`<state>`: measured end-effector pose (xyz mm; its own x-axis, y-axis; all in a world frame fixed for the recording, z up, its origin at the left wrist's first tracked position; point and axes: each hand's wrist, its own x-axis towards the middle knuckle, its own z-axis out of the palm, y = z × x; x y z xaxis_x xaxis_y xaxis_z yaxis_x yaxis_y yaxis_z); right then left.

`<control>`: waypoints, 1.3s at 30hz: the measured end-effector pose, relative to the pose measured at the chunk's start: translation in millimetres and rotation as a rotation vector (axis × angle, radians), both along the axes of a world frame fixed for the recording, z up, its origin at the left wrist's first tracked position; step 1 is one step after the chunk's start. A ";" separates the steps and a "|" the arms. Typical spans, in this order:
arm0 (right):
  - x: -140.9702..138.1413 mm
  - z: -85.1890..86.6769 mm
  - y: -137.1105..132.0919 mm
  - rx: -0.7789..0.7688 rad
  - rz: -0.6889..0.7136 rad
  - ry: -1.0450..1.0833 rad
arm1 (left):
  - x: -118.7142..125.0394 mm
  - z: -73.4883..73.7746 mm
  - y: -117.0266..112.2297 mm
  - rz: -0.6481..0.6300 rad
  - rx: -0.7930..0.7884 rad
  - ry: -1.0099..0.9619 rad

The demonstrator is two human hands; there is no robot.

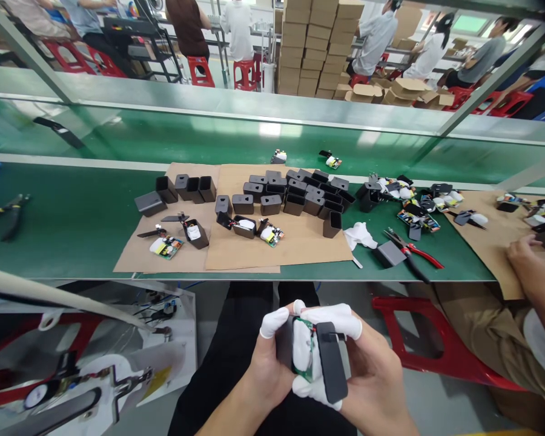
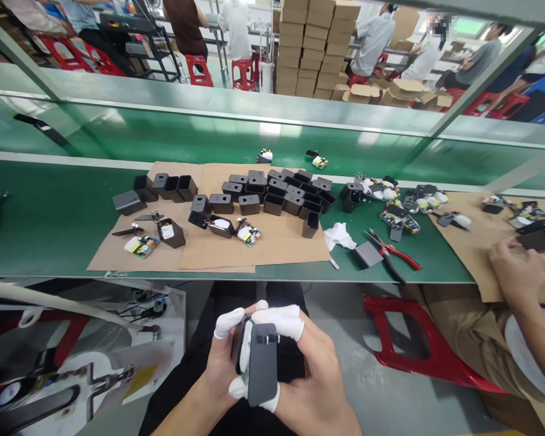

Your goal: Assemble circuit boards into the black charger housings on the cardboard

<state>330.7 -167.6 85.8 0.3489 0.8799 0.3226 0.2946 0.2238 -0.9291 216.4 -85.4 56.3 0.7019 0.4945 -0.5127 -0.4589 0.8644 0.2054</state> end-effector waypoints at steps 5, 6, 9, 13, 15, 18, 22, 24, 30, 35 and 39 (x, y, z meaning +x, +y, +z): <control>-1.3 4.4 1.5 -0.009 -0.010 -0.012 | 1.0 1.8 0.7 0.026 -0.057 0.063; -1.4 4.4 1.6 -0.014 -0.009 -0.016 | 1.1 1.9 0.6 0.032 -0.064 0.079; -1.0 2.7 1.6 -0.036 -0.003 -0.019 | 0.4 0.7 0.1 0.026 -0.048 0.104; 0.1 0.2 0.3 -0.034 0.016 -0.016 | -1.2 -4.6 -1.8 -0.004 0.013 0.103; 0.3 -0.9 -0.5 -0.038 0.023 -0.013 | -1.7 -8.7 -3.3 -0.002 0.026 0.083; -0.1 -2.0 -1.2 -0.061 0.022 -0.006 | -2.2 -15.2 -5.8 0.028 0.011 0.048; -1.4 -1.3 -0.8 -0.058 0.002 -0.008 | -3.7 -19.2 -7.7 0.046 -0.014 0.024; -1.8 -0.1 -0.7 -0.051 -0.005 0.000 | -4.4 -17.7 -7.2 0.046 -0.020 0.025; 0.1 0.3 0.0 -0.040 0.002 -0.015 | -2.8 -7.4 -2.6 0.027 0.005 0.027; -1.7 0.9 -2.8 0.022 -0.058 0.025 | -3.1 -7.5 -0.2 -0.019 0.038 -0.047; -2.6 13.0 -9.5 0.060 -0.140 0.129 | -4.9 -8.9 -0.6 -0.053 0.118 -0.154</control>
